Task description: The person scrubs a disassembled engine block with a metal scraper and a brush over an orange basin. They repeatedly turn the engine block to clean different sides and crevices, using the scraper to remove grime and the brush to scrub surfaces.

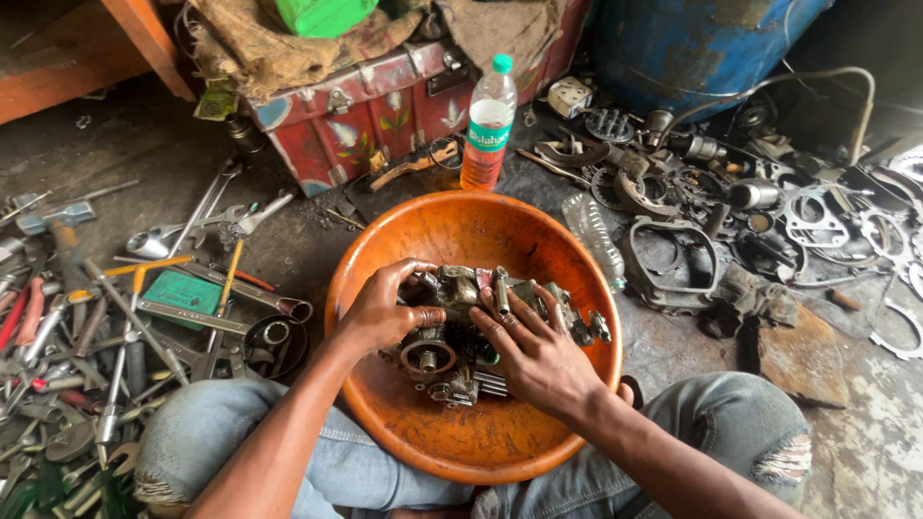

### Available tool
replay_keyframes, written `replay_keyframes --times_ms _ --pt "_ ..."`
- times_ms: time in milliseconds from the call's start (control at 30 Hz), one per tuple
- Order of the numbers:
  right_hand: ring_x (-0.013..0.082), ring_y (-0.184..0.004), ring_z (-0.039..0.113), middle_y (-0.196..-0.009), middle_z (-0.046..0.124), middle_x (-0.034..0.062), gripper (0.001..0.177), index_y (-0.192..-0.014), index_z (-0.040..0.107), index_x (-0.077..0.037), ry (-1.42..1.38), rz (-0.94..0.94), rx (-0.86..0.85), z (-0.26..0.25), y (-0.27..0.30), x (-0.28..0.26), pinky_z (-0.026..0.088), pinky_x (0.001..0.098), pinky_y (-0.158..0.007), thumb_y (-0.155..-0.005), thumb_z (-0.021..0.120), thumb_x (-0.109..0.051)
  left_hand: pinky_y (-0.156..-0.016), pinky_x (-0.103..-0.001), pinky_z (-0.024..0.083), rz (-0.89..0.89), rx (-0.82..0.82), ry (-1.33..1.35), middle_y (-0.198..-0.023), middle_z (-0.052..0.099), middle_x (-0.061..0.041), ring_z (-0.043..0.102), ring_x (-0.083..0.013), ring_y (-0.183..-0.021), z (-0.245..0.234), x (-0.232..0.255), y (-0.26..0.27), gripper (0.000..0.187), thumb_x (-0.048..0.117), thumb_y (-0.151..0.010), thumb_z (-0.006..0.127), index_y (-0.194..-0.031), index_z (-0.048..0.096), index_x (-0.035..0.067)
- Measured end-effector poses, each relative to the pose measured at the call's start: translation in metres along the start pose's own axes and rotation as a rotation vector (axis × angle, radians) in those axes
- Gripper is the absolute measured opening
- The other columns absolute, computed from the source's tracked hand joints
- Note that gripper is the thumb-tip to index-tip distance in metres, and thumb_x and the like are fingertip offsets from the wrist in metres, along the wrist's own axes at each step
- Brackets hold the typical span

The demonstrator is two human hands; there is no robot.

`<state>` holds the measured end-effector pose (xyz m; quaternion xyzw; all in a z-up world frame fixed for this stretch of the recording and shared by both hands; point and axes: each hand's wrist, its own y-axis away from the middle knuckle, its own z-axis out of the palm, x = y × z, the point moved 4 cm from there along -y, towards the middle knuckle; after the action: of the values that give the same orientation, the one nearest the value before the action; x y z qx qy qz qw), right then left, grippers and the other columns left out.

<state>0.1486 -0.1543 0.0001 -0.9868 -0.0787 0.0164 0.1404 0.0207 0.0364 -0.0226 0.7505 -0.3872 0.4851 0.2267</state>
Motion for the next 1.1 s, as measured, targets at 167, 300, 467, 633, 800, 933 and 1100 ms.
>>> replay_keyframes --times_ms 167,300,467,633,800,933,1100 --pt "0.0315 -0.142 0.05 -0.142 0.061 0.018 0.048 -0.133 0.059 -0.007 -0.034 -0.137 0.162 0.006 0.004 0.011 0.029 0.0601 -0.121 -0.086 0.067 -0.007 -0.116 -0.043 0.034 -0.195 -0.035 -0.01 -0.142 0.059 -0.022 0.052 -0.0286 -0.136 0.001 -0.029 -0.004 0.08 0.021 -0.069 0.091 -0.139 0.057 0.003" --pt "0.0325 -0.127 0.061 -0.126 0.071 0.0177 0.031 -0.112 0.069 -0.003 -0.155 -0.125 0.148 0.002 -0.002 0.023 0.038 0.0538 -0.112 -0.088 0.075 -0.022 -0.109 -0.046 0.049 -0.336 -0.07 -0.03 -0.152 0.043 -0.022 0.061 -0.0316 -0.129 -0.003 -0.052 -0.007 0.086 0.029 -0.072 0.083 -0.149 0.048 0.009" --pt "0.0262 -0.102 0.074 -0.105 0.078 0.0104 0.021 -0.103 0.075 -0.008 -0.343 0.017 -0.014 -0.016 -0.019 0.04 0.059 0.0391 -0.094 -0.083 0.07 -0.005 -0.111 -0.042 0.046 -0.052 -0.186 0.029 -0.134 0.069 -0.024 0.063 -0.0328 -0.128 -0.009 -0.037 -0.011 0.078 0.027 -0.066 0.091 -0.134 0.063 0.0" --pt "0.0197 -0.084 0.08 -0.101 0.081 0.0066 0.023 -0.107 0.077 -0.01 -0.594 0.261 0.089 -0.031 -0.03 0.047 0.066 0.0319 -0.076 -0.086 0.068 -0.004 -0.11 -0.038 0.044 -0.098 -0.181 -0.131 -0.136 0.066 -0.022 0.061 -0.0278 -0.13 -0.021 -0.004 -0.01 0.083 0.043 -0.068 0.092 -0.131 0.062 -0.004" --pt "0.019 -0.09 0.08 -0.101 0.08 0.01 0.029 -0.111 0.073 -0.006 -0.673 0.555 0.085 -0.035 -0.037 0.062 0.065 0.0323 -0.082 -0.083 0.072 -0.007 -0.099 -0.041 0.046 -0.014 -0.078 -0.346 -0.137 0.057 -0.029 0.058 -0.0378 -0.127 -0.008 0.019 -0.011 0.12 0.048 -0.058 0.101 -0.14 0.038 -0.012" --pt "0.0237 -0.092 0.078 -0.103 0.079 0.0133 0.039 -0.121 0.07 -0.007 -0.569 0.617 0.153 -0.049 -0.04 0.048 0.062 0.036 -0.085 -0.083 0.072 -0.009 -0.095 -0.04 0.055 0.026 -0.195 -0.396 -0.117 0.075 -0.017 0.073 -0.0303 -0.108 0.003 0.027 -0.012 0.07 0.033 -0.065 0.085 -0.131 0.068 0.015" --pt "0.0397 -0.12 0.056 -0.107 0.074 0.0186 0.075 -0.154 0.039 -0.01 -0.261 0.512 -0.175 -0.049 -0.061 0.006 0.045 0.0516 -0.104 -0.082 0.058 -0.003 -0.081 -0.043 0.058 -0.046 -0.099 -0.395 -0.096 0.077 -0.017 0.075 -0.0319 -0.09 0.009 0.03 -0.003 0.054 0.039 -0.072 0.085 -0.116 0.073 0.009"
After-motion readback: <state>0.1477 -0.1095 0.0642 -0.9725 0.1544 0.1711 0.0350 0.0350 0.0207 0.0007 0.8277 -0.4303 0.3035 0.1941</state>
